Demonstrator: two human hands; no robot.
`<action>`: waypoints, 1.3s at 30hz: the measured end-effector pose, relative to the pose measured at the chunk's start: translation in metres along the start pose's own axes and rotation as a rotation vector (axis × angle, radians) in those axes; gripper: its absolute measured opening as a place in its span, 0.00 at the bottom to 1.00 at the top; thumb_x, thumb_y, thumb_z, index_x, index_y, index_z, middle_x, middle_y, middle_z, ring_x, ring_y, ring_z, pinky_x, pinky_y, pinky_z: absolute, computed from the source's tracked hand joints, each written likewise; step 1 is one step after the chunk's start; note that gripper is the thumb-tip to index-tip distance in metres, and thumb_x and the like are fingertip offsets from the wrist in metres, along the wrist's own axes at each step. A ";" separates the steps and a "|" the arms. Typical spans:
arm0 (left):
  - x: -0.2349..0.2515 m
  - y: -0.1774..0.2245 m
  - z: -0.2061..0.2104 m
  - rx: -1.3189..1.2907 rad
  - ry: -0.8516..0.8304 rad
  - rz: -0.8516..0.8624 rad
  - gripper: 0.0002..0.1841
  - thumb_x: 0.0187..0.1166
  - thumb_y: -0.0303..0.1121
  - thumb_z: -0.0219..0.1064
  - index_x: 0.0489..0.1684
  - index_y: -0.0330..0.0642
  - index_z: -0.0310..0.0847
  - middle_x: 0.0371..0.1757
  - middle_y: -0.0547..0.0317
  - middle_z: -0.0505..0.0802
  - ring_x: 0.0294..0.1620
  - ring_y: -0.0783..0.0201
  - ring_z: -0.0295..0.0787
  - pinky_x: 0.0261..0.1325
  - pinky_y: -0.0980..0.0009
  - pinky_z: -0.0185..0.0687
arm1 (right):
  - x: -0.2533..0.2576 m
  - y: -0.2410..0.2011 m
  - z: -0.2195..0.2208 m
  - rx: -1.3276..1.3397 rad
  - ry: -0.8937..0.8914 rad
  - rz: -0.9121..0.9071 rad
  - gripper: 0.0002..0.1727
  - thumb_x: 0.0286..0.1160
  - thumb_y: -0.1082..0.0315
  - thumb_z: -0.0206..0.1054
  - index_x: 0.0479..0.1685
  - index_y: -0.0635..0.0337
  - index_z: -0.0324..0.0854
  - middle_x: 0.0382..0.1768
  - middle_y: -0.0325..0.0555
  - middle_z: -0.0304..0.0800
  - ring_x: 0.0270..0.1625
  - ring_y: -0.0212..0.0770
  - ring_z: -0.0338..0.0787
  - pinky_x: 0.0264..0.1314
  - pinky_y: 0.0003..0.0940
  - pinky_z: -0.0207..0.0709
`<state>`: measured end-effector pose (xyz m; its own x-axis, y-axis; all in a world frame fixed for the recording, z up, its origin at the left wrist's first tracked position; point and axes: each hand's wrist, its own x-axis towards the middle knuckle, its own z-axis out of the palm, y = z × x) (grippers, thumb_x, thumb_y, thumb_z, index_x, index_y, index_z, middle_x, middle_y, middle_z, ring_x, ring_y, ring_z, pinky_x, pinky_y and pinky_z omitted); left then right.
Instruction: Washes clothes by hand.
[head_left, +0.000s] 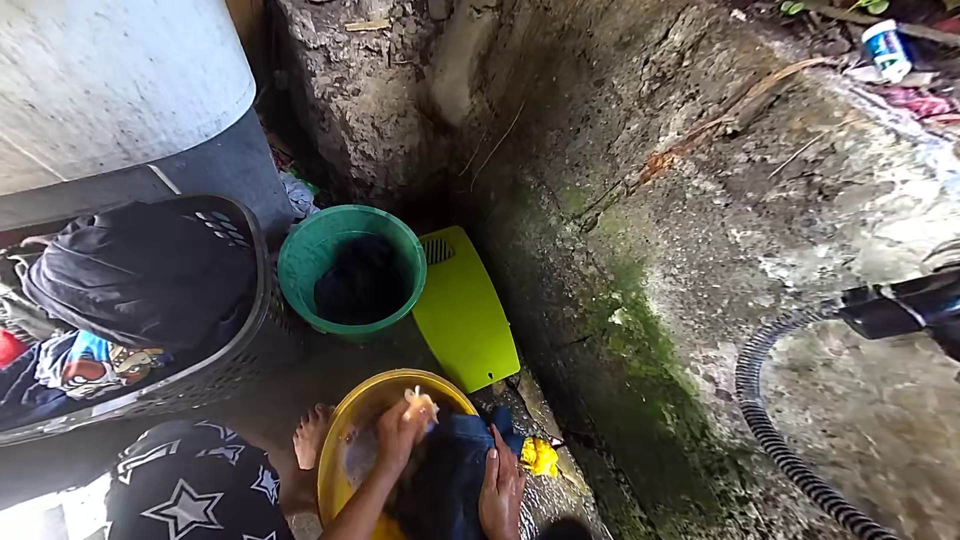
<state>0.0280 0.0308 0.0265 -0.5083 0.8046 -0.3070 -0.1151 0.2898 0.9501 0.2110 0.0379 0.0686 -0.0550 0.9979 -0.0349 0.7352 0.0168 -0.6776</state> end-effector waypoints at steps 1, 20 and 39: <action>-0.017 0.024 0.009 -0.160 0.006 0.111 0.12 0.75 0.33 0.70 0.41 0.28 0.88 0.34 0.56 0.94 0.36 0.71 0.91 0.47 0.70 0.90 | 0.000 0.001 0.000 0.013 0.005 -0.009 0.31 0.88 0.60 0.38 0.78 0.68 0.77 0.72 0.63 0.85 0.77 0.65 0.80 0.81 0.72 0.55; -0.021 -0.032 0.012 0.803 -0.804 -0.341 0.23 0.86 0.47 0.63 0.51 0.29 0.87 0.52 0.34 0.92 0.58 0.41 0.90 0.64 0.41 0.82 | -0.001 0.009 0.005 0.151 0.004 -0.020 0.30 0.88 0.62 0.39 0.77 0.70 0.76 0.75 0.63 0.82 0.80 0.64 0.78 0.84 0.70 0.55; -0.030 -0.026 0.059 0.216 -0.237 0.089 0.14 0.77 0.32 0.69 0.47 0.26 0.90 0.43 0.42 0.96 0.47 0.56 0.95 0.60 0.58 0.88 | -0.007 0.009 0.004 0.196 -0.002 0.041 0.28 0.84 0.67 0.47 0.72 0.82 0.75 0.73 0.76 0.78 0.80 0.71 0.73 0.86 0.68 0.51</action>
<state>0.0963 0.0295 0.0079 -0.2926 0.9227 -0.2511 0.1170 0.2952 0.9482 0.2156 0.0310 0.0601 -0.0295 0.9973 -0.0671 0.5909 -0.0367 -0.8059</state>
